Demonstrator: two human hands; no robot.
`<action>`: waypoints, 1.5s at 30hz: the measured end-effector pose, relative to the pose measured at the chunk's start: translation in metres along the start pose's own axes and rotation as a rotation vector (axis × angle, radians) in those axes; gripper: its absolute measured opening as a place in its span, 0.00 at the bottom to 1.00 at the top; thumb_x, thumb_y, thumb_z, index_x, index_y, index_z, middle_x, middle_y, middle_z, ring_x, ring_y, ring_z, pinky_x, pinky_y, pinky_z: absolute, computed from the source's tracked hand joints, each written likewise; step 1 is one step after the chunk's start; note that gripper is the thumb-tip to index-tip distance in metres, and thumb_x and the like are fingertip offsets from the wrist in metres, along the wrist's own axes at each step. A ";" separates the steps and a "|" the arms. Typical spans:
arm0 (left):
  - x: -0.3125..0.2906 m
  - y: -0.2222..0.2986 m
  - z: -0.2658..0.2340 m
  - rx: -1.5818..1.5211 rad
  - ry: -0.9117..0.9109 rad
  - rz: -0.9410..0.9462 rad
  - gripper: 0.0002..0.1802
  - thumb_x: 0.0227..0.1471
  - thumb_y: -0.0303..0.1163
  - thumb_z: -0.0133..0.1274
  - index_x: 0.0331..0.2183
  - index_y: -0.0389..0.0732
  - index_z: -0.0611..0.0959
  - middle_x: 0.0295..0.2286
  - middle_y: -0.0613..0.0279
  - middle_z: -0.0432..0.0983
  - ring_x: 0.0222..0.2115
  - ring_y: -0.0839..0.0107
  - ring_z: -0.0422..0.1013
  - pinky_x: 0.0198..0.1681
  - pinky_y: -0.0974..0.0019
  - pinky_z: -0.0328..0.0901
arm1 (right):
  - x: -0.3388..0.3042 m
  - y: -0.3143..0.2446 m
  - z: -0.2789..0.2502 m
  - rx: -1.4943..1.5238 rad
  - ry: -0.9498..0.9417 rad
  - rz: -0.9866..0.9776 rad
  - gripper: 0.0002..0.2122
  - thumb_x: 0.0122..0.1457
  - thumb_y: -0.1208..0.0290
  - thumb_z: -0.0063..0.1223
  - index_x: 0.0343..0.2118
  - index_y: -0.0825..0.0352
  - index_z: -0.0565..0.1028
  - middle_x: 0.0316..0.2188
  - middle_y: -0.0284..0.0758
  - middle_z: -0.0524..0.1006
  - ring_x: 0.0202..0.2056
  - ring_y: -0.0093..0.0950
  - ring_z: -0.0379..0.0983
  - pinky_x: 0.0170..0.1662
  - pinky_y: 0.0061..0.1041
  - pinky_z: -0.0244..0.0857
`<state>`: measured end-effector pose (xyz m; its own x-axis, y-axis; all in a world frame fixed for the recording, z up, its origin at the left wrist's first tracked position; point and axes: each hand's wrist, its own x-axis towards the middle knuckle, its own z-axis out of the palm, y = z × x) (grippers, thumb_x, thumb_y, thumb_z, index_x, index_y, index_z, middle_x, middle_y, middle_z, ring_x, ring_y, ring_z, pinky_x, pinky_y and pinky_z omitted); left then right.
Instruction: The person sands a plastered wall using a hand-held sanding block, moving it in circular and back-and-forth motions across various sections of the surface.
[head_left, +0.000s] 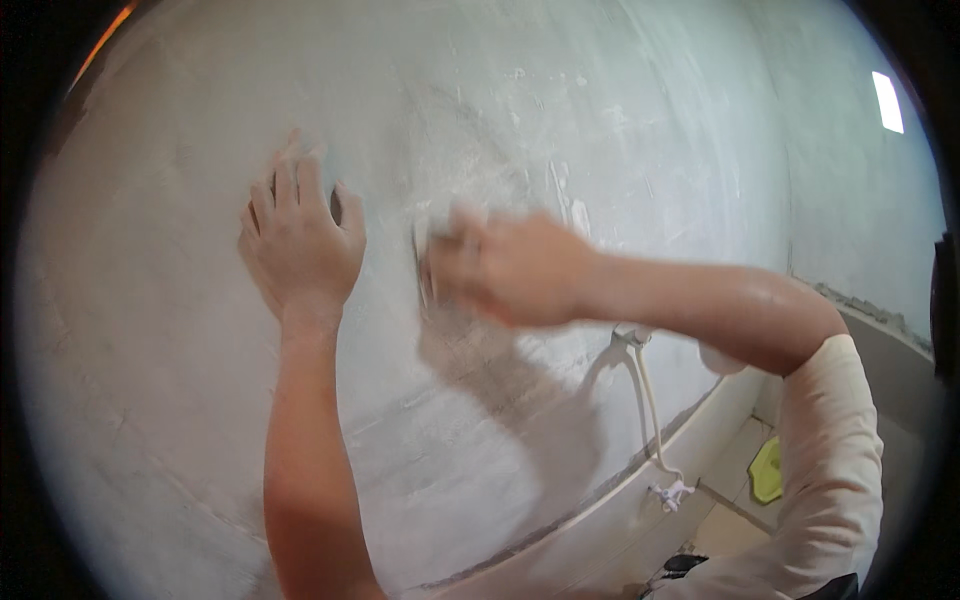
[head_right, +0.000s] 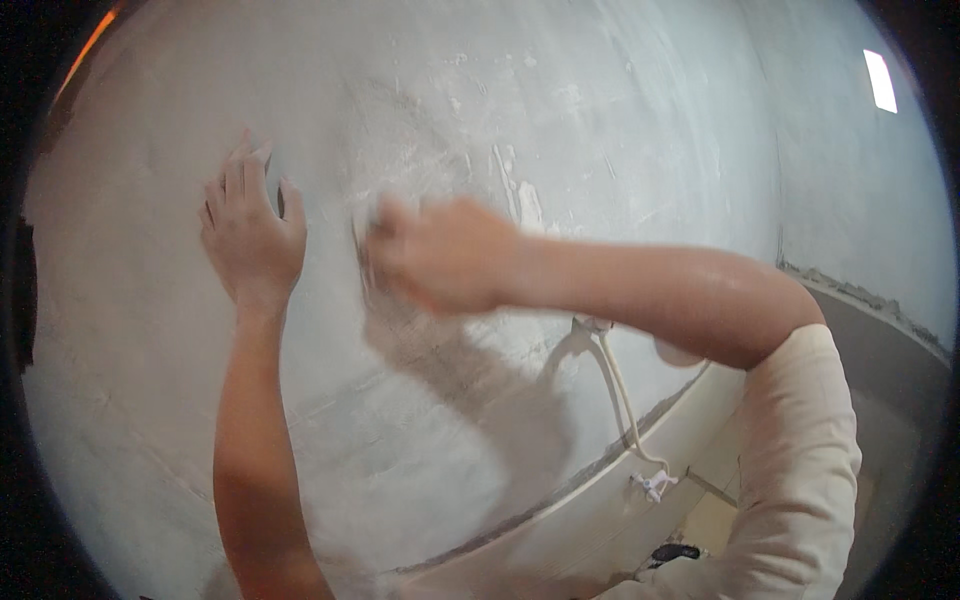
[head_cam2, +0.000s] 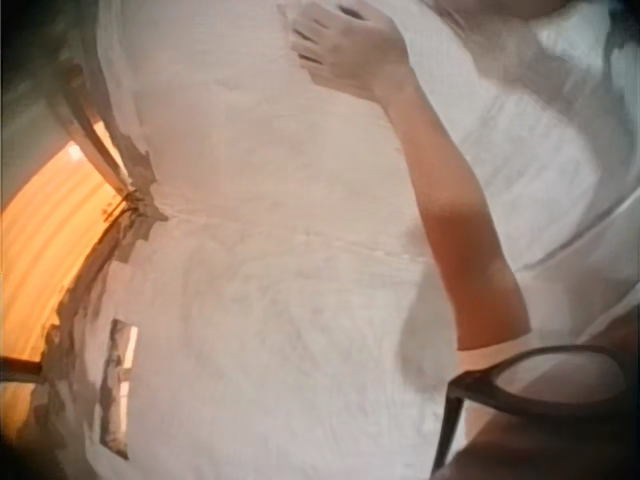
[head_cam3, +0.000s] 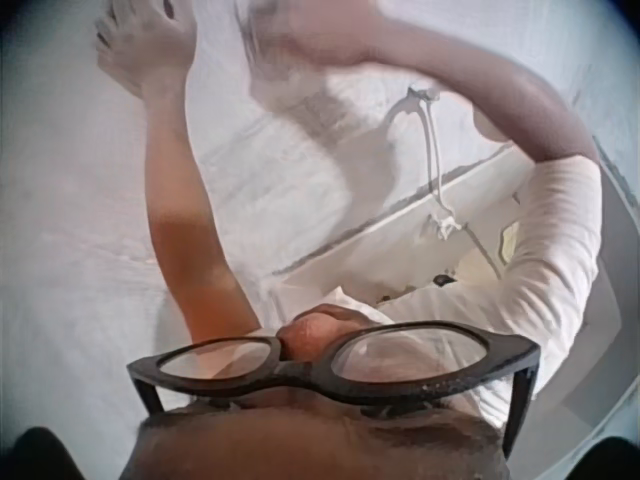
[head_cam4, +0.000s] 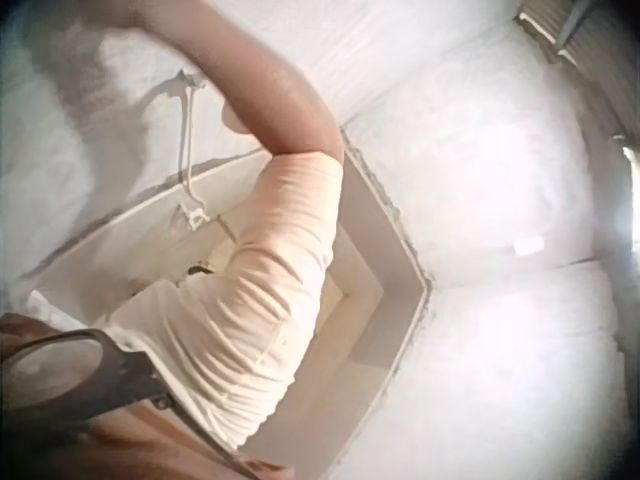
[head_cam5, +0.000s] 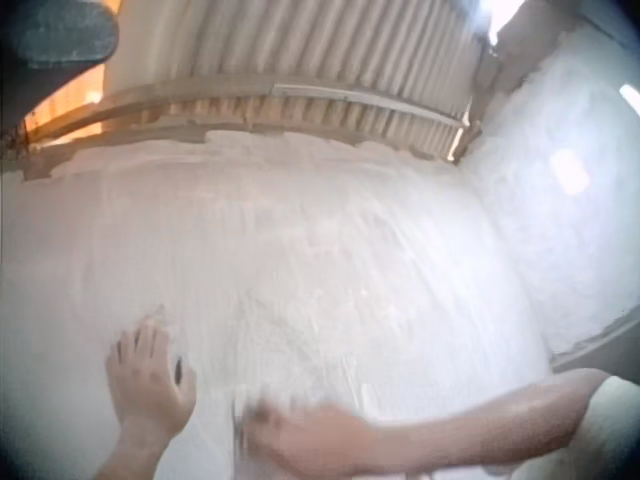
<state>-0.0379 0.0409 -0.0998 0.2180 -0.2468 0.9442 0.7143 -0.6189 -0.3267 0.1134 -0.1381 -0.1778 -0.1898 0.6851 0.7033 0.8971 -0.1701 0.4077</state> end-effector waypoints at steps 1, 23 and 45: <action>-0.002 0.000 0.000 0.007 0.003 -0.010 0.23 0.62 0.40 0.57 0.58 0.52 0.78 0.65 0.70 0.70 0.63 0.66 0.67 0.66 0.56 0.63 | -0.006 -0.015 -0.002 0.029 -0.190 -0.051 0.26 0.67 0.57 0.59 0.67 0.50 0.71 0.58 0.48 0.73 0.45 0.43 0.83 0.43 0.43 0.81; -0.003 -0.002 0.008 -0.037 0.081 0.048 0.23 0.57 0.34 0.58 0.55 0.47 0.81 0.62 0.66 0.75 0.55 0.61 0.72 0.61 0.56 0.65 | 0.029 0.020 -0.013 0.008 0.138 0.238 0.22 0.65 0.62 0.59 0.62 0.58 0.75 0.55 0.39 0.74 0.41 0.37 0.82 0.33 0.34 0.80; 0.004 -0.005 0.001 -0.104 0.131 0.088 0.21 0.57 0.32 0.57 0.53 0.45 0.81 0.55 0.64 0.78 0.54 0.58 0.71 0.63 0.54 0.62 | 0.048 0.091 0.003 -0.244 0.518 -0.144 0.27 0.66 0.56 0.61 0.68 0.46 0.71 0.52 0.37 0.77 0.39 0.33 0.82 0.33 0.33 0.79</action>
<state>-0.0398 0.0439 -0.0948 0.1833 -0.3936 0.9008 0.6225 -0.6627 -0.4162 0.1874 -0.1189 -0.1083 -0.5277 0.2889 0.7988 0.7418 -0.3014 0.5991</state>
